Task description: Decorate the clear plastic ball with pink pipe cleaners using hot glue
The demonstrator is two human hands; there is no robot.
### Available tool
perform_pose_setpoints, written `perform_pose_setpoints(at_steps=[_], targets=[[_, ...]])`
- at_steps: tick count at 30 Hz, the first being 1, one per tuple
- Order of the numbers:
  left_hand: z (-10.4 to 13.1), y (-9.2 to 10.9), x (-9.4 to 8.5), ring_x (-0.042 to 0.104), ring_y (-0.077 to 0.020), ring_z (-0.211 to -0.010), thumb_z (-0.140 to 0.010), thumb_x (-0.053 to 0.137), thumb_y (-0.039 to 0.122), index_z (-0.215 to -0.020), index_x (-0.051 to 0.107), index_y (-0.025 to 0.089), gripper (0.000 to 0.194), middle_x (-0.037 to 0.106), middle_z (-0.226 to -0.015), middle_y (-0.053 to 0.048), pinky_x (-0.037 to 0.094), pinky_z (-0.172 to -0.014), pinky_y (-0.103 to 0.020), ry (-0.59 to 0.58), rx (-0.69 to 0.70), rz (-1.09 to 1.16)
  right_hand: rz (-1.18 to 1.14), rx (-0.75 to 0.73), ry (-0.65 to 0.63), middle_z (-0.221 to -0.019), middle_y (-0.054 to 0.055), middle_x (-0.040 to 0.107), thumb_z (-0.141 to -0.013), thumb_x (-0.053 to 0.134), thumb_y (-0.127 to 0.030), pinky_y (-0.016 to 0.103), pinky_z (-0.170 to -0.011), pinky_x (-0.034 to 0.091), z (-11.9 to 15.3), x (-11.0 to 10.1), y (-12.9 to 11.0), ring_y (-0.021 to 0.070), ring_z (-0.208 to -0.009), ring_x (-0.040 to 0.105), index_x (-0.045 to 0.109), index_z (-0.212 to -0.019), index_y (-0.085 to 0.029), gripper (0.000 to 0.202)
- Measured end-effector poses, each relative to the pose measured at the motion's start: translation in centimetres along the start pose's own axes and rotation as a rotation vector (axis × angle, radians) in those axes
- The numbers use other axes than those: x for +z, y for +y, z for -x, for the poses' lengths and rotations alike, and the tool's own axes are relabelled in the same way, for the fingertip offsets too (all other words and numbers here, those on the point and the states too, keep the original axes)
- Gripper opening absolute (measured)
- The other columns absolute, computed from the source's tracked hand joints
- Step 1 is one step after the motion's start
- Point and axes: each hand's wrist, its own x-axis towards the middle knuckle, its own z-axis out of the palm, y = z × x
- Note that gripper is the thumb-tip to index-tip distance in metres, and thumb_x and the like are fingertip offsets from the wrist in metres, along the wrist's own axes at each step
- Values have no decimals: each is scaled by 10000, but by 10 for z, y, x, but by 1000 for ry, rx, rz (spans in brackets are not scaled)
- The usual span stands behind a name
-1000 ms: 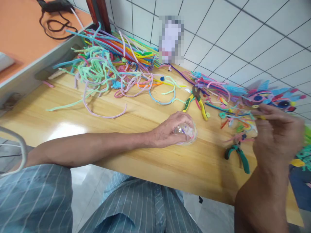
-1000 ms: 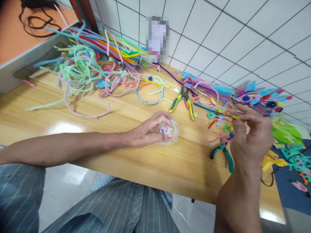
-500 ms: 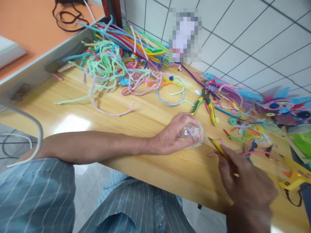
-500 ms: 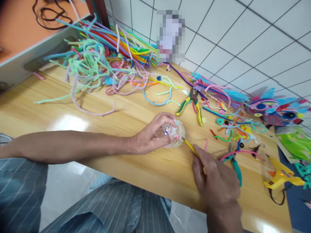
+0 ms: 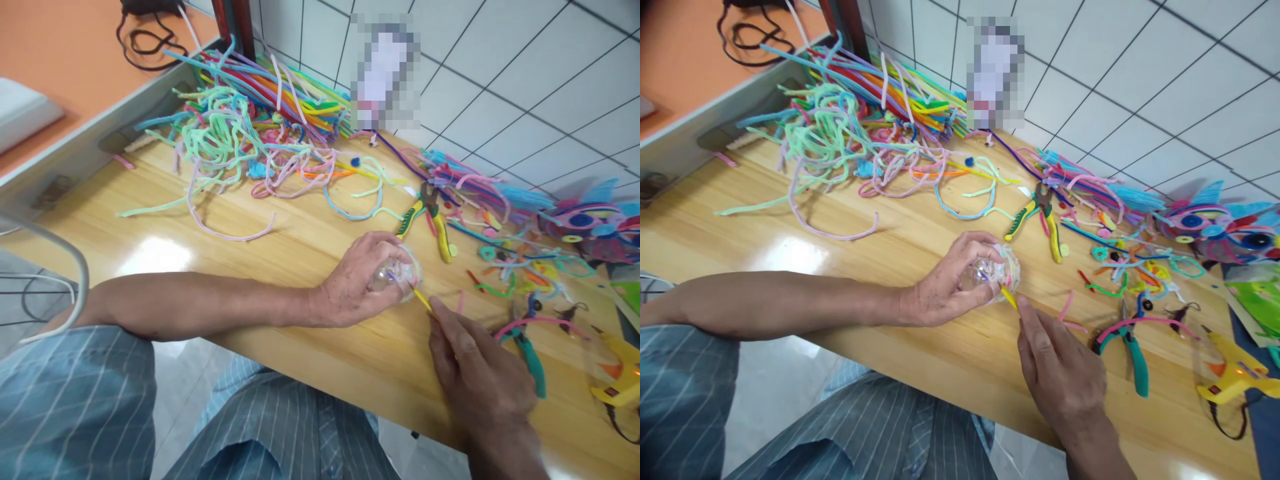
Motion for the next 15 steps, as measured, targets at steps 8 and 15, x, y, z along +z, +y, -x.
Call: perform_pose_setpoints(at_steps=[8,15], targets=[[1,0,-1,567,-287,-1395,-981,651,326,-1221,579,237,265,668,-1294,-127,492,-1184,-529,-14,26,-30,77,-22,18,-968,44,860,-962,741,-81,240,-581,515,-7,2,-5,147,-712,785,266,-1742,-198,921],[1,-1,-1,559,-291,-1404,-979,657,321,-1231,571,235,280,669,-1304,-133,489,-1179,-537,-19,34,-32,102,-48,13,-955,35,858,-946,758,-82,223,-626,524,-10,-1,-6,130,-706,774,308,-1725,-169,904]])
